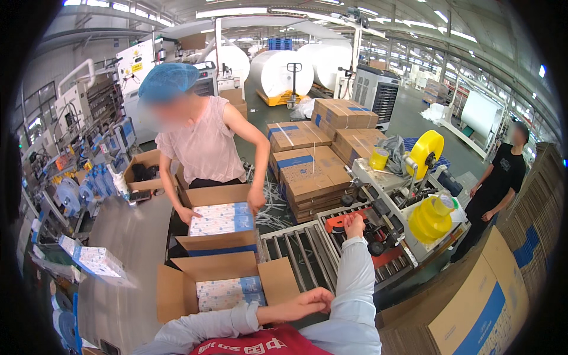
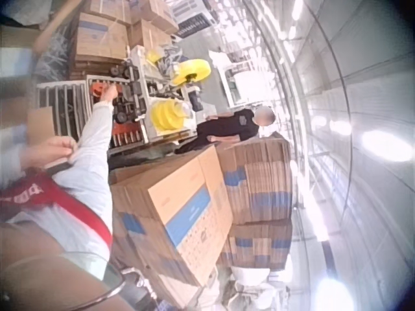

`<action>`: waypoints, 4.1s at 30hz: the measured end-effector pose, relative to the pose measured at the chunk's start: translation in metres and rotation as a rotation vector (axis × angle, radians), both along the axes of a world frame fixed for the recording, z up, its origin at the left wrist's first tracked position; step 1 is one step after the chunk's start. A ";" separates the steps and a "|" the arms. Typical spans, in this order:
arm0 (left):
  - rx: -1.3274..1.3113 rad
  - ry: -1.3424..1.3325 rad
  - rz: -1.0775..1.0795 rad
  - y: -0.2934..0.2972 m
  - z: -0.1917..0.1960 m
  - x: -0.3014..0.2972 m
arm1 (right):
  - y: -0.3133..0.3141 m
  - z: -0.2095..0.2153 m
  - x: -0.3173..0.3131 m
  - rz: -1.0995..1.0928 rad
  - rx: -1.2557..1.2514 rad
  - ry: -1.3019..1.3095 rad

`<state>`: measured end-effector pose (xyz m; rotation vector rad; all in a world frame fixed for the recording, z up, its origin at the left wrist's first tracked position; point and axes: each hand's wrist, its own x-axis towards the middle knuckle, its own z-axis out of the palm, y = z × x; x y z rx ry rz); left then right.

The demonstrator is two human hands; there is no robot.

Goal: The person picks up multiple tissue packs from a table, stacks them, and places them into a cardboard box. The person then moves the box onto a conveyor belt and repeats the process with additional boxes.

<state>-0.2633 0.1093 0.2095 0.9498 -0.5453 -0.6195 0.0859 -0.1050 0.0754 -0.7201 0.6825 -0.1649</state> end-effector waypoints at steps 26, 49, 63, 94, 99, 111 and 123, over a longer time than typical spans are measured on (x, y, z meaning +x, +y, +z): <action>0.514 -1.113 0.352 0.069 -0.052 0.000 | 0.157 0.015 -0.019 -0.168 -1.543 -0.118; 0.310 0.553 2.307 0.602 -0.123 -0.333 | 0.904 0.050 -0.465 2.332 -0.871 -1.991; -0.155 0.404 2.346 0.630 -0.150 -0.337 | 1.046 0.124 -0.458 2.146 -2.093 -2.042; 0.087 0.814 1.692 0.510 -0.129 -0.384 | 0.699 0.041 -0.394 2.347 -0.637 -0.708; -0.017 0.892 1.519 0.564 -0.119 -0.380 | 0.767 0.026 -0.377 2.641 -0.806 -0.279; -0.042 0.497 1.646 0.533 -0.102 -0.359 | 0.666 0.064 -0.365 2.130 -0.454 -0.638; 0.009 -0.308 0.668 0.418 0.112 -0.110 | 0.313 0.217 -0.276 0.528 -0.771 -0.970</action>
